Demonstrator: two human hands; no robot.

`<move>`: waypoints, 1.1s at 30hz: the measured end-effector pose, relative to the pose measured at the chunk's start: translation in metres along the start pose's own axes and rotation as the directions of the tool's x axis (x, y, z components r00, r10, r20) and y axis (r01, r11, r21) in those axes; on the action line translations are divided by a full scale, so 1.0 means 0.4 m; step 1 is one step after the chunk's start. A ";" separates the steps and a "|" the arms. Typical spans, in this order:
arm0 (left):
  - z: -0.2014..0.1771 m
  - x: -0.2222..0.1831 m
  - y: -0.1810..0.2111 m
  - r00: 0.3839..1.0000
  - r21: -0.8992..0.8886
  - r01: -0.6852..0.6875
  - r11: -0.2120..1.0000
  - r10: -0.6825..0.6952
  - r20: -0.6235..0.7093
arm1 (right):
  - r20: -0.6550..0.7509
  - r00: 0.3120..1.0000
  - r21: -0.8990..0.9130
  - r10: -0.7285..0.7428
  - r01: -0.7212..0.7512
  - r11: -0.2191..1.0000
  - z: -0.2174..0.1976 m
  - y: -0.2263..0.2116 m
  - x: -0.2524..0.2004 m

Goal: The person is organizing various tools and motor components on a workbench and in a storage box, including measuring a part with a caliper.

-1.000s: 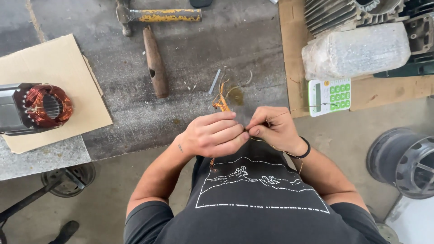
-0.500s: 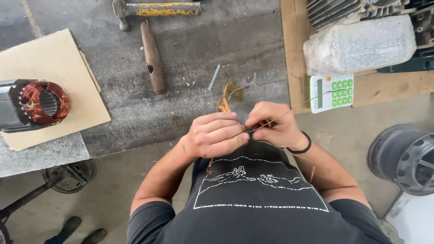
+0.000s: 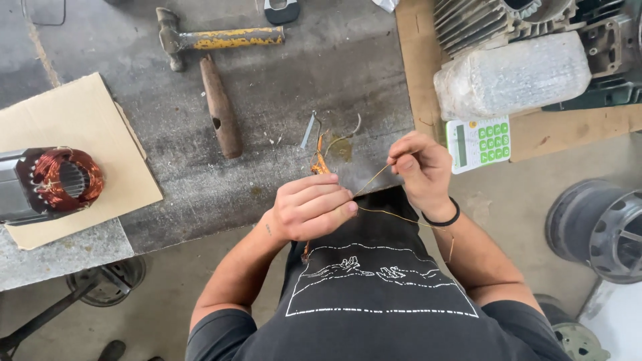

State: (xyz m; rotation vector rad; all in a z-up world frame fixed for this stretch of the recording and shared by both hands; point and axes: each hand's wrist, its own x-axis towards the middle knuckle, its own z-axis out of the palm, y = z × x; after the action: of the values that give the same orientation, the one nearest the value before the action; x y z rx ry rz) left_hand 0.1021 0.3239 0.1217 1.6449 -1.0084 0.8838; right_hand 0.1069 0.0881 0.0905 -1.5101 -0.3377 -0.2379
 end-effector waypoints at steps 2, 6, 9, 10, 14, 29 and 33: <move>-0.004 -0.028 -0.015 0.999 -0.017 -0.001 1.000 0.002 0.035 | 0.034 0.996 0.026 0.085 -0.086 0.996 0.012 -0.017 -0.010; 0.026 -0.072 -0.035 0.989 -0.120 0.100 0.988 -0.086 0.123 | 0.004 1.000 -0.155 0.005 -0.005 0.988 0.039 -0.051 -0.064; 0.080 -0.080 -0.049 0.981 -0.204 0.074 0.976 -0.035 0.190 | -0.133 0.987 -0.207 -0.090 0.062 0.976 0.057 -0.085 -0.083; 0.106 -0.086 -0.042 0.977 -0.238 0.062 0.969 -0.010 0.213 | -0.163 0.979 -0.238 -0.122 0.081 0.968 0.054 -0.108 -0.089; 0.174 0.038 -0.004 0.974 -0.317 -0.066 0.946 0.130 0.187 | -0.321 0.936 -0.180 -0.142 0.087 0.980 0.006 -0.167 -0.137; 0.587 0.020 0.392 0.926 -0.415 -0.181 0.891 0.297 0.233 | -0.618 0.755 -0.234 -0.219 0.089 0.968 -0.479 -0.296 -0.712; 0.614 -0.005 0.528 0.943 -0.291 -0.106 0.951 0.189 0.274 | -0.421 0.905 -0.051 -0.059 0.041 0.998 -0.485 -0.267 -0.752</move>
State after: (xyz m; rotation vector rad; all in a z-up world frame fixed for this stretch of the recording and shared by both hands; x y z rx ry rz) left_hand -0.0707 0.0500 0.1320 1.5052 -1.4147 0.5675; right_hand -0.1977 -0.1274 0.0759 -1.4465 -0.0224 -0.6061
